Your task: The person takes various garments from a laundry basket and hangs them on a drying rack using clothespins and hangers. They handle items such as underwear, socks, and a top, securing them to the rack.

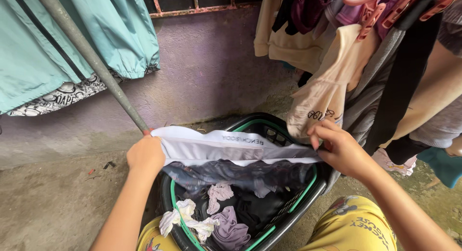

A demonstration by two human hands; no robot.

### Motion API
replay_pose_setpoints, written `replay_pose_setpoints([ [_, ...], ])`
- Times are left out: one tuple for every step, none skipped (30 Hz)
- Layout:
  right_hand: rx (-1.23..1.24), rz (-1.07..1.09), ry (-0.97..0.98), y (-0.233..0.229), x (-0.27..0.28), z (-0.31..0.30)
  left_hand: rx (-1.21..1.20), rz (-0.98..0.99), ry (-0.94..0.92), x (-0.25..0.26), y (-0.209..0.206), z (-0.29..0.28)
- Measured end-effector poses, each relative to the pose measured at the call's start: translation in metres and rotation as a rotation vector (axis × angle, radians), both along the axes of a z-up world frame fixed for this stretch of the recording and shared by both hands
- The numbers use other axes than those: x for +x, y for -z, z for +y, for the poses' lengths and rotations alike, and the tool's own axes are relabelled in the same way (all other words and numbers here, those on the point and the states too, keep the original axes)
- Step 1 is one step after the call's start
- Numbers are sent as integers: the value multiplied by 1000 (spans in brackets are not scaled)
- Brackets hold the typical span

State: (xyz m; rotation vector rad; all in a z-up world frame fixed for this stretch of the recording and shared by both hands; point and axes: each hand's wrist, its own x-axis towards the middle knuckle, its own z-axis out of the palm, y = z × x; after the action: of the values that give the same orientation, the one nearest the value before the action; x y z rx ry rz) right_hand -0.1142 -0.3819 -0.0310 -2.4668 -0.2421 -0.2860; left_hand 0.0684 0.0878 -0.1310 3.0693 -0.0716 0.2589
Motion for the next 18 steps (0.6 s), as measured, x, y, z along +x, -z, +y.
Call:
replay_pose_setpoints([
  [154,-3,-130,6,2,-7,-64,10,-9,1,-2,4],
  [142,-20,-194,13,3,-12,-128,21,-18,2,-7,6],
  [129,-41,-257,17,5,-16,-193,28,-25,3,-15,5],
  [115,-60,-320,20,7,-21,-236,61,-77,2,-24,3],
  [-10,-8,-229,23,8,-24,-278,96,-128,0,-33,-1],
  [-134,44,-137,27,9,-28,-320,130,-180,-4,-42,-5],
  [-257,96,-45,32,10,-30,-284,118,-174,-7,-50,-8],
  [-301,129,-20,37,10,-32,-247,105,-169,-11,-56,-10],
  [-347,158,6,39,12,-35,-213,89,-162,-13,-63,-13],
  [-393,187,33,40,13,-37,-233,104,-127,-15,-68,-15],
  [-386,242,55,39,14,-38,-251,119,-92,-18,-73,-15],
  [-379,298,78,37,12,-37,-270,134,-57,-20,-77,-15],
  [-371,354,102,34,10,-36,-215,143,35,-21,-81,-16],
  [-303,369,144,31,10,-35,-159,152,126,-21,-86,-18],
  [-234,385,186,28,8,-33,-102,162,216,-24,-90,-19],
  [-165,402,227,25,8,-31,-73,204,221,-29,-92,-23],
  [-187,356,256,24,8,-29,-44,246,226,-37,-93,-28],
  [-208,310,286,23,9,-25,-14,287,229,-43,-93,-34],
])
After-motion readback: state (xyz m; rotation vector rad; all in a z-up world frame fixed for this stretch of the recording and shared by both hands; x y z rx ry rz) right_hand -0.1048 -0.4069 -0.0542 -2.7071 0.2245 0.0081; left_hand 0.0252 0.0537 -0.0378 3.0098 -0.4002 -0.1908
